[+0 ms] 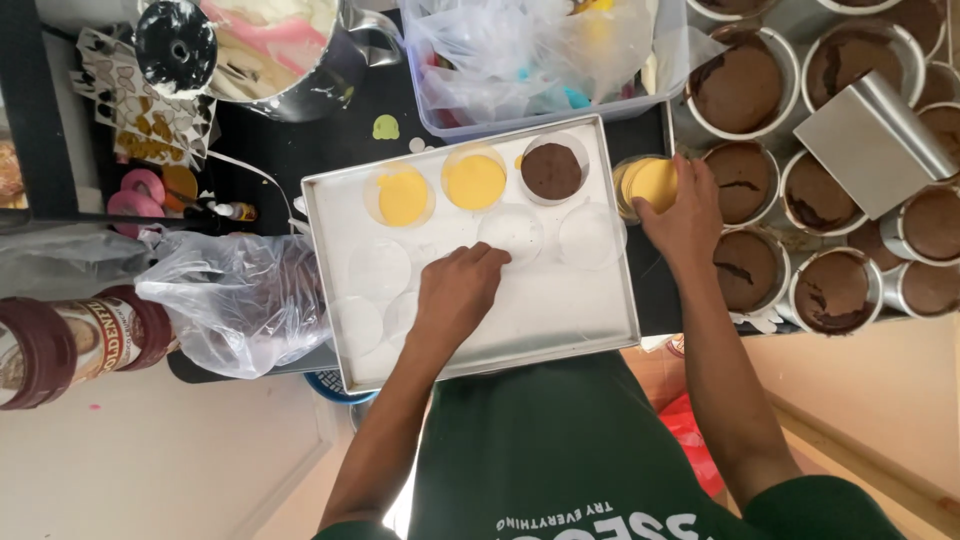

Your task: The person places a chocolate cake into a plastic cup on a tray and then fills the remaining cups with yellow paper circles.

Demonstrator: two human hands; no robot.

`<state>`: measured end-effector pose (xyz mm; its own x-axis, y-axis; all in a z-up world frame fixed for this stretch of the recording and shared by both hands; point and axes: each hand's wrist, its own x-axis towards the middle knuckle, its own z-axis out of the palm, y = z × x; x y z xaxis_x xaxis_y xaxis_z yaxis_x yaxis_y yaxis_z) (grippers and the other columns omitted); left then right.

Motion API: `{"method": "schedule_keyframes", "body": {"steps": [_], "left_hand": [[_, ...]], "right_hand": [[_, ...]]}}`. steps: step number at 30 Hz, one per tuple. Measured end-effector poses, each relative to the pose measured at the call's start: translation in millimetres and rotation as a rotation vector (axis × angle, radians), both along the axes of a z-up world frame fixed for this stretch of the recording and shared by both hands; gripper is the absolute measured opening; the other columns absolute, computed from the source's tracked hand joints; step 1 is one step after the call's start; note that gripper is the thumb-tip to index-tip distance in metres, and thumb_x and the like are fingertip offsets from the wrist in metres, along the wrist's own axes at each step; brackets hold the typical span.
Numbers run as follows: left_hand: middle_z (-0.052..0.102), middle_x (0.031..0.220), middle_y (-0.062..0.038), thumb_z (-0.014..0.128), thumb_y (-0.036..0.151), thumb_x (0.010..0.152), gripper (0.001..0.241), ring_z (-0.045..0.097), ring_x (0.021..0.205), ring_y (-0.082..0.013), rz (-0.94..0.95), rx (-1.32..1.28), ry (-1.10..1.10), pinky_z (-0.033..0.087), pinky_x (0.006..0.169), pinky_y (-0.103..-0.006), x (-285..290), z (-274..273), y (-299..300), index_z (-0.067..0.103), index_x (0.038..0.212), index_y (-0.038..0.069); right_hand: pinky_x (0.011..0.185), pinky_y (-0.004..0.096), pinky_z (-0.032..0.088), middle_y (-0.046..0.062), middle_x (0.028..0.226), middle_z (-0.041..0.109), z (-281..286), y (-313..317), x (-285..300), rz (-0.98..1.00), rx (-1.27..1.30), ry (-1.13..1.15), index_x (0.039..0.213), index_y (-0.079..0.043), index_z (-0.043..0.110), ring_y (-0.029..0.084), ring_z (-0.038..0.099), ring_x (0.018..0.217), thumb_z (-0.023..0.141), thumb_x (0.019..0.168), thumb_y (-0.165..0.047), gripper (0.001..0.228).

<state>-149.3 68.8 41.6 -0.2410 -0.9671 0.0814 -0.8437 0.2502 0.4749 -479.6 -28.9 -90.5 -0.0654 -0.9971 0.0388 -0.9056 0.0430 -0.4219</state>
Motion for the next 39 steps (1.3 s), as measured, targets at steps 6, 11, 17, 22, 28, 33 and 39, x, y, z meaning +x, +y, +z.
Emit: {"method": "schedule_keyframes", "body": {"steps": [6,11,17,22,28,33,39], "left_hand": [[0.071,0.088,-0.005,0.071,0.008,0.086,0.018,0.069,0.081,-0.0241,0.049,-0.001,-0.035,0.054,0.064,-0.0393,2.0,19.0,-5.3,0.073,0.103,0.011],[0.068,0.103,-0.004,0.073,0.013,0.085,0.028,0.069,0.088,-0.0240,-0.084,-0.016,0.082,0.055,0.068,-0.0389,-30.8,5.1,-7.0,0.070,0.113,0.012],[0.065,0.124,-0.006,0.070,0.007,0.084,0.033,0.066,0.088,-0.0227,-0.248,-0.090,0.063,0.054,0.066,-0.0376,-62.4,-24.2,-14.1,0.068,0.117,0.008],[0.065,0.111,-0.003,0.068,0.007,0.087,0.014,0.065,0.089,-0.0218,-0.259,-0.050,0.042,0.052,0.066,-0.0372,-63.6,-44.7,-8.8,0.069,0.100,0.008],[0.063,0.097,-0.001,0.069,0.007,0.089,0.005,0.063,0.085,-0.0208,-0.263,-0.083,0.129,0.052,0.065,-0.0366,-53.3,-18.8,5.7,0.067,0.093,0.009],[0.066,0.099,0.000,0.072,0.009,0.090,0.005,0.063,0.079,-0.0198,-0.156,-0.150,0.195,0.051,0.060,-0.0350,-39.5,5.7,11.6,0.070,0.094,0.009],[0.069,0.101,-0.001,0.073,0.008,0.091,0.008,0.065,0.080,-0.0207,-0.052,-0.107,0.208,0.053,0.063,-0.0353,-29.0,8.3,15.4,0.074,0.099,0.009]], "right_hand": [[0.110,0.046,0.044,0.018,0.147,0.048,-1.7,0.3,-3.6,-0.017,-0.069,-0.177,0.156,-0.008,0.050,0.038,0.047,0.136,0.094,0.076,-0.026,0.094],[0.109,0.049,0.038,0.019,0.137,0.048,-2.9,-5.1,-5.3,-0.035,-0.192,-0.091,0.153,-0.002,0.048,0.041,0.044,0.126,0.100,0.071,-0.020,0.099],[0.102,0.040,0.049,0.017,0.131,0.052,-6.2,-10.3,-15.7,-0.079,-0.243,-0.365,0.152,-0.002,0.053,0.029,0.054,0.117,0.092,0.079,0.000,0.083],[0.084,0.022,0.058,0.007,0.106,0.070,-3.0,-10.9,-31.2,-0.227,-0.141,-1.119,0.134,-0.001,0.057,0.010,0.070,0.093,0.080,0.086,0.007,0.054],[0.082,0.020,0.056,0.007,0.100,0.076,35.3,6.4,-21.3,-0.304,-0.090,-1.211,0.108,0.003,0.072,0.009,0.071,0.088,0.078,0.095,0.003,0.015],[0.083,0.022,0.054,0.002,0.102,0.076,49.6,24.7,23.3,0.022,0.092,-0.950,0.113,-0.002,0.075,0.008,0.068,0.091,0.071,0.099,-0.003,0.015],[0.087,0.028,0.055,0.012,0.112,0.074,75.5,37.8,82.1,0.379,0.080,-0.596,0.123,-0.003,0.072,0.020,0.072,0.099,0.064,0.096,0.000,0.028]]}}
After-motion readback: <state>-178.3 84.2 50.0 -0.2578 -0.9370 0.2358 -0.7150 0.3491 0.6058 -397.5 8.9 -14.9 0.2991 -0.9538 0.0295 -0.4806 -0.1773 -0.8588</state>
